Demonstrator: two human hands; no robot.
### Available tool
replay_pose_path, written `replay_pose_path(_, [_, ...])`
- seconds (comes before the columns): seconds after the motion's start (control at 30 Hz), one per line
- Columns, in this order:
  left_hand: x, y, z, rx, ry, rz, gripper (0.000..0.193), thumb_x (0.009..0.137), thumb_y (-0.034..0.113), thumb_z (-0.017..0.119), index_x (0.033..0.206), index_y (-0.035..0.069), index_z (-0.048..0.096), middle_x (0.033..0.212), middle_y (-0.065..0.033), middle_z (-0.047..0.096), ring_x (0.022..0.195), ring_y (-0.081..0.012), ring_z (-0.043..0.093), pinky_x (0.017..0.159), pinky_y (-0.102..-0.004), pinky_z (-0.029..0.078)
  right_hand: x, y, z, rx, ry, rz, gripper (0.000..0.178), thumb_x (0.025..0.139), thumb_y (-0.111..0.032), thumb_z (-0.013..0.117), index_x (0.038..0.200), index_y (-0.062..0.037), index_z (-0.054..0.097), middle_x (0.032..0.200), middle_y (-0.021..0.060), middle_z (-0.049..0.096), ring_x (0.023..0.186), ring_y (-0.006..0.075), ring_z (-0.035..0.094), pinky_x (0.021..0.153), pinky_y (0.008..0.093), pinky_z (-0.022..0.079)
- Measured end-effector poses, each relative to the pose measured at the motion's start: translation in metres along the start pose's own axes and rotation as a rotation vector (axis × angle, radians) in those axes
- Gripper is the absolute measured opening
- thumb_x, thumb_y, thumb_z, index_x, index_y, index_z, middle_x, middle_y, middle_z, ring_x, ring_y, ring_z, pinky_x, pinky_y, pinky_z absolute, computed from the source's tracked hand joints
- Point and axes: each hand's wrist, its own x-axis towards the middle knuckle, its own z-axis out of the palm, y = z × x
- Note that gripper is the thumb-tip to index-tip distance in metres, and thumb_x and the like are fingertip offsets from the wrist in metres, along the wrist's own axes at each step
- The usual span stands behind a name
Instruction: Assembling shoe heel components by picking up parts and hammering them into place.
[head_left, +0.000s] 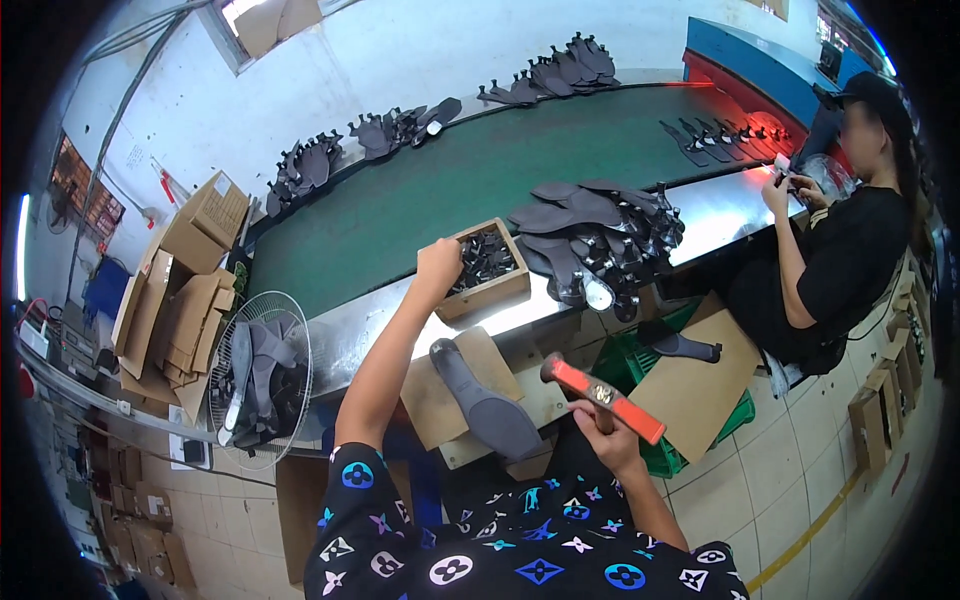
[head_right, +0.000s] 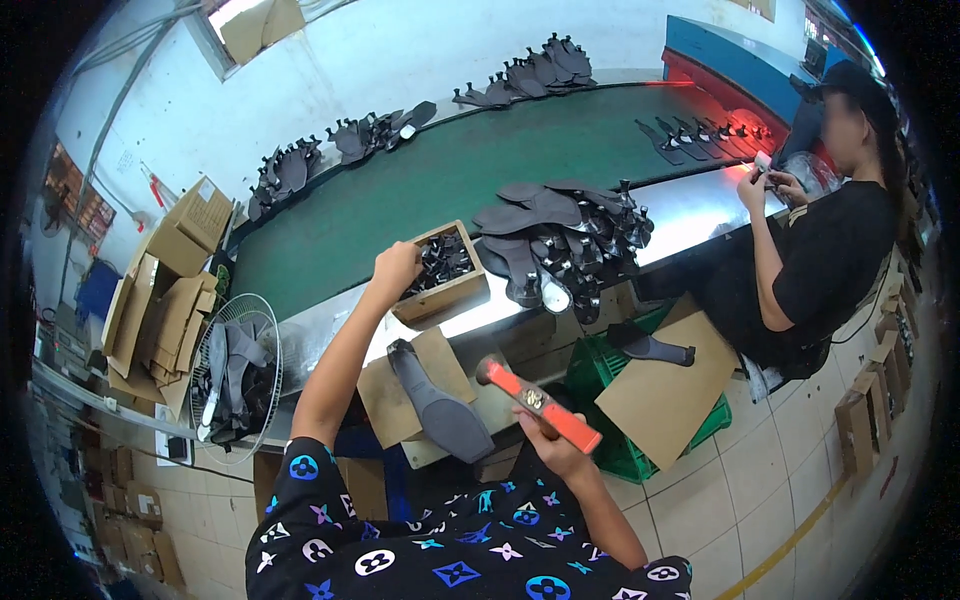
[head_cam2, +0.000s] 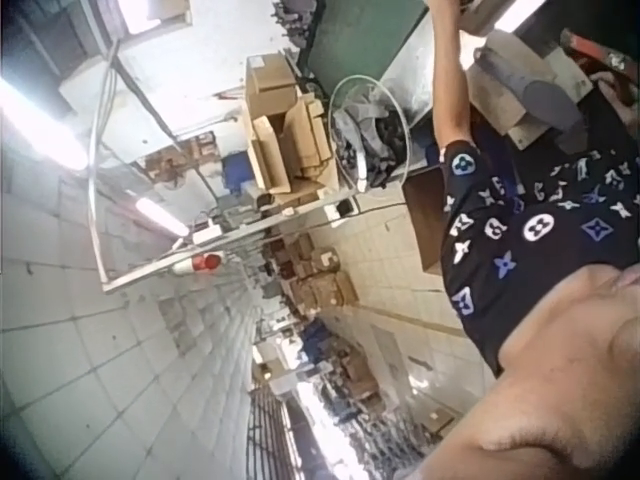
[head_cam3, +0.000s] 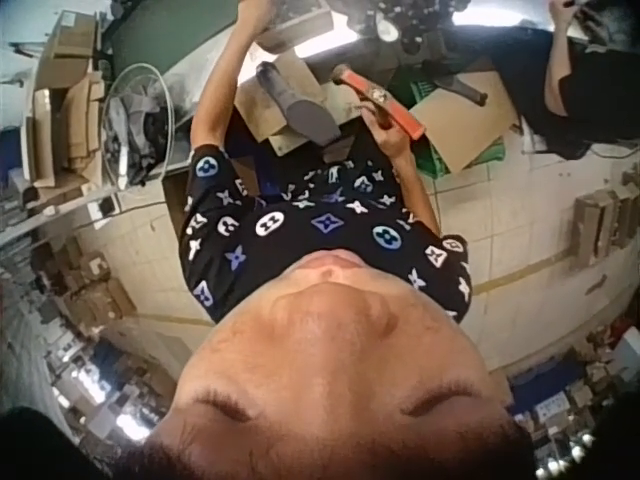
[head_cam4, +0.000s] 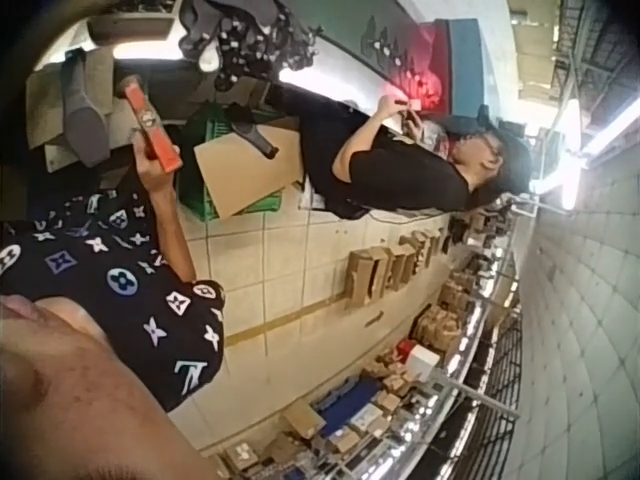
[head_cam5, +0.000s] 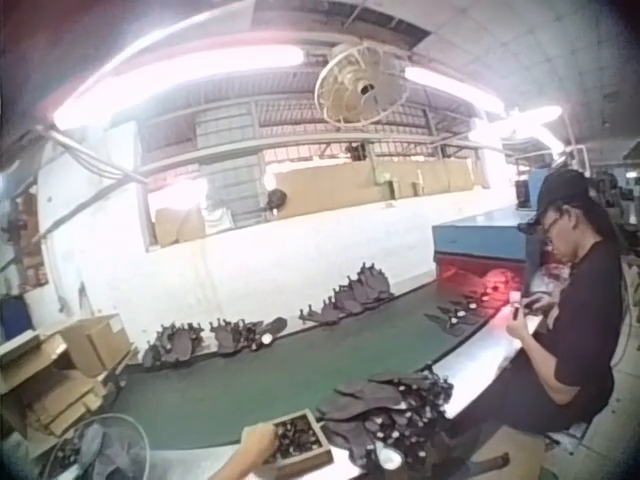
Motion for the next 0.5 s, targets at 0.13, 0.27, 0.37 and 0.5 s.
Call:
replay_pose_path(0.13, [-0.043, 0.022, -0.060, -0.501, 0.281, 0.027, 0.012, 0.081, 0.011, 0.073, 0.083, -0.001, 0.072, 0.082, -0.0163, 0.071, 0.072, -0.0304, 0.069, 0.066, -0.0385, 0.055, 0.037, -0.024, 0.004, 0.144, -0.048, 0.086, 0.017, 0.095, -0.006, 0.067, 0.110, 0.0007, 0.072, 0.071, -0.0039, 0.065, 0.057, 0.0030, 0.056, 0.054, 0.0206, 0.046])
replay_pose_path(0.27, [-0.122, 0.078, -0.135, -0.826, 0.594, 0.088, 0.009, 0.082, 0.003, 0.077, 0.086, -0.001, 0.070, 0.079, -0.0088, 0.067, 0.063, -0.0145, 0.061, 0.059, -0.0265, 0.050, 0.095, -0.067, 0.019, 0.258, -0.074, -0.035, 0.033, 0.098, -0.026, 0.066, 0.119, -0.0012, 0.068, 0.082, 0.0033, 0.071, 0.050, 0.0008, 0.047, 0.043, 0.0181, 0.034])
replay_pose_path(0.37, [-0.176, 0.104, -0.170, -0.825, 0.719, 0.104, 0.014, 0.077, -0.003, 0.080, 0.087, -0.003, 0.071, 0.081, -0.0099, 0.068, 0.068, -0.0145, 0.063, 0.061, -0.0273, 0.051, 0.120, -0.098, 0.025, 0.315, -0.265, 0.055, 0.043, 0.094, -0.033, 0.069, 0.118, 0.0025, 0.068, 0.065, -0.0056, 0.054, 0.047, 0.0003, 0.043, 0.042, 0.0191, 0.030])
replay_pose_path(0.5, [-0.208, 0.108, -0.173, -0.691, 0.897, 0.302, 0.022, 0.072, -0.006, 0.082, 0.091, -0.002, 0.072, 0.084, -0.0110, 0.070, 0.073, -0.0226, 0.067, 0.064, -0.0295, 0.054, 0.115, -0.123, 0.048, 0.469, -0.339, 0.133, 0.031, 0.093, -0.023, 0.073, 0.117, -0.0020, 0.072, 0.068, -0.0042, 0.061, 0.051, 0.0007, 0.049, 0.045, 0.0178, 0.037])
